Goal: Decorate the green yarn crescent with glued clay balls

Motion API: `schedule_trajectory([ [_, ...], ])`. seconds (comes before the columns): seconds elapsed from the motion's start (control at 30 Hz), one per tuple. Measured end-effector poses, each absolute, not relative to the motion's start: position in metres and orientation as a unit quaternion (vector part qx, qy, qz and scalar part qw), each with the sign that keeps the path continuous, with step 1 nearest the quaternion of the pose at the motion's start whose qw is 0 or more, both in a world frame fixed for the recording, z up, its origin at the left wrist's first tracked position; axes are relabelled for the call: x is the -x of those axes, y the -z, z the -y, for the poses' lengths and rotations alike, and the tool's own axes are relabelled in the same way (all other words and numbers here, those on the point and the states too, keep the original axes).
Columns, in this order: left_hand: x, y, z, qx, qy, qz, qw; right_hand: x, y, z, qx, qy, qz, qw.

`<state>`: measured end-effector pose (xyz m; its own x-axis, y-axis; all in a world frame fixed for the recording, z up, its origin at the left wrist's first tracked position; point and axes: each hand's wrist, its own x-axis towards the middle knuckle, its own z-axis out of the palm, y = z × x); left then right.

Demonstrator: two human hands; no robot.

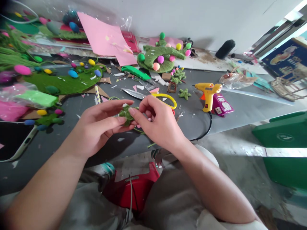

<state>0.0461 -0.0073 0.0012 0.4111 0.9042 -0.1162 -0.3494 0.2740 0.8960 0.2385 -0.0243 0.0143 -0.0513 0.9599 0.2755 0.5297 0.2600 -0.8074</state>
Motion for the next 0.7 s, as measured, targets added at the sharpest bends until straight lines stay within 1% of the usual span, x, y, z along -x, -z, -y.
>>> schedule_trajectory([
  [0.1, -0.0462, -0.0013, 0.0073, -0.415, -0.43, -0.322, 0.734, -0.2376, -0.0144, 0.0247, 0.543, -0.272, 0.675, 0.419],
  [0.37, -0.0466, -0.0033, 0.0067, -0.397, -0.425, -0.331, 0.743, -0.2381, -0.0192, 0.0229, 0.508, -0.356, 0.647, 0.443],
  [0.53, -0.0457, -0.0033, 0.006, -0.4, -0.421, -0.325, 0.746, -0.2359, -0.0178, 0.0224, 0.53, -0.354, 0.641, 0.428],
  [0.7, -0.0459, -0.0023, 0.0059, -0.402, -0.422, -0.321, 0.747, -0.2384, -0.0216, 0.0224, 0.513, -0.353, 0.639, 0.45],
])
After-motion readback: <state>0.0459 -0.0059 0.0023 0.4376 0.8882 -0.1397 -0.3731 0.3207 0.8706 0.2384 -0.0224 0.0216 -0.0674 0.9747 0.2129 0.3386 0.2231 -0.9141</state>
